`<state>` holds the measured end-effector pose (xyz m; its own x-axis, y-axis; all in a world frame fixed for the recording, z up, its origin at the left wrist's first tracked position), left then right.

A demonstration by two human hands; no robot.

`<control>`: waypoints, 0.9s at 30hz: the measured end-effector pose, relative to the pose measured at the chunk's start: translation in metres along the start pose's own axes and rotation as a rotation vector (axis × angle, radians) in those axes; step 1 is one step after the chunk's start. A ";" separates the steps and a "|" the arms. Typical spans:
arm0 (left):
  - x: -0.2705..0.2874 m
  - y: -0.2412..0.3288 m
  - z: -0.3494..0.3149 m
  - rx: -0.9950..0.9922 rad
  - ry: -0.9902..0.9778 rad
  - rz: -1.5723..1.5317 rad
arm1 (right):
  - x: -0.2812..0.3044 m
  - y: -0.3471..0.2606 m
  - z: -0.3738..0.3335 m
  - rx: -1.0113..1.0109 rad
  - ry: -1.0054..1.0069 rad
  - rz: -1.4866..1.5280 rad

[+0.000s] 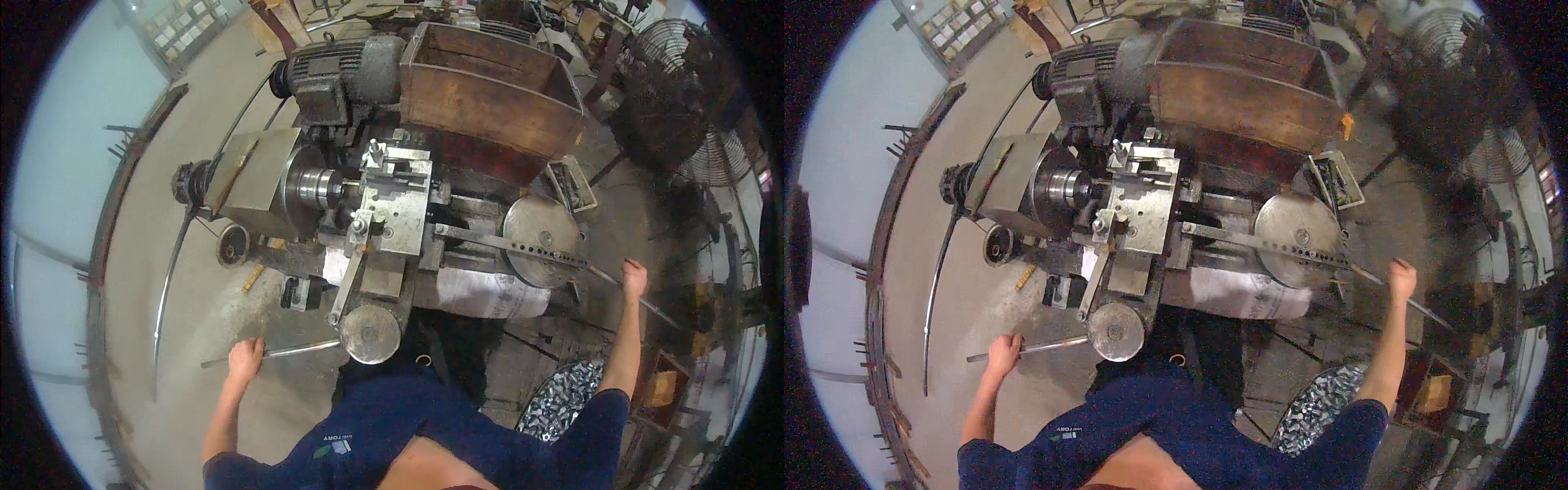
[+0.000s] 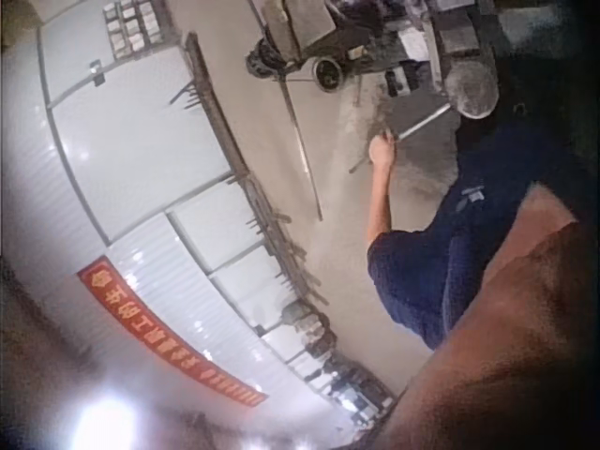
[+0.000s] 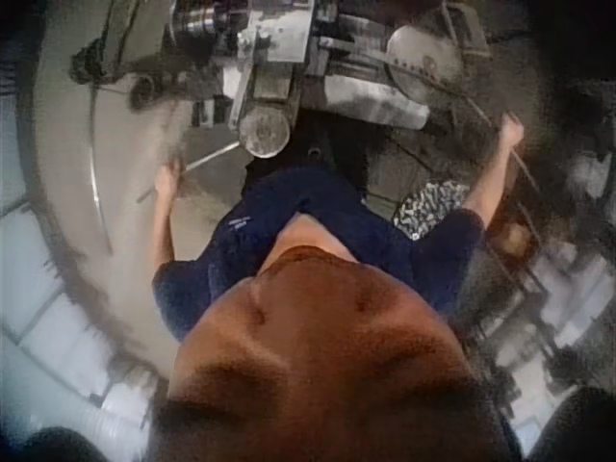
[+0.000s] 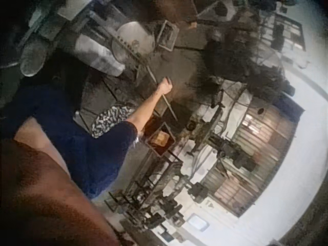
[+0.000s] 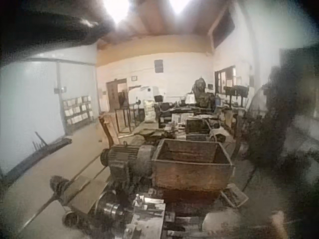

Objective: The person operates a manual metalworking machine, likely a lathe, by turning a crank and adjusting components. They repeatedly insert small metal parts into the machine, manipulate the controls, and remove finished pieces.

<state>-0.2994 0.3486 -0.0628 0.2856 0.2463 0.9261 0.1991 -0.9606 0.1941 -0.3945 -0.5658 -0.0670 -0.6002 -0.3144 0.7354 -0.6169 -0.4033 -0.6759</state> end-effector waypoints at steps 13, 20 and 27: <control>0.170 0.393 0.184 -0.702 -0.170 -0.265 | -0.003 0.003 -0.001 -0.076 0.015 -0.199; 0.066 0.434 0.270 -0.508 -0.470 -0.103 | -0.005 0.015 0.001 -0.047 -0.011 -0.105; 0.039 0.435 0.286 -0.450 -0.529 -0.173 | -0.002 0.000 -0.002 0.006 0.019 -0.207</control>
<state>0.0663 -0.0231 -0.0343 0.7240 0.3196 0.6113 -0.0912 -0.8341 0.5441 -0.3946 -0.5631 -0.0686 -0.4706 -0.2083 0.8574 -0.7248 -0.4629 -0.5103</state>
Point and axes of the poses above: each hand's wrist, its own z-axis towards the middle knuckle, its own x-axis out of the back of the hand, y = z × x, the point moved 8 cm from there along z, towards the middle knuckle, and after that the axes turned 2 degrees about -y, right-handed, at the moved point
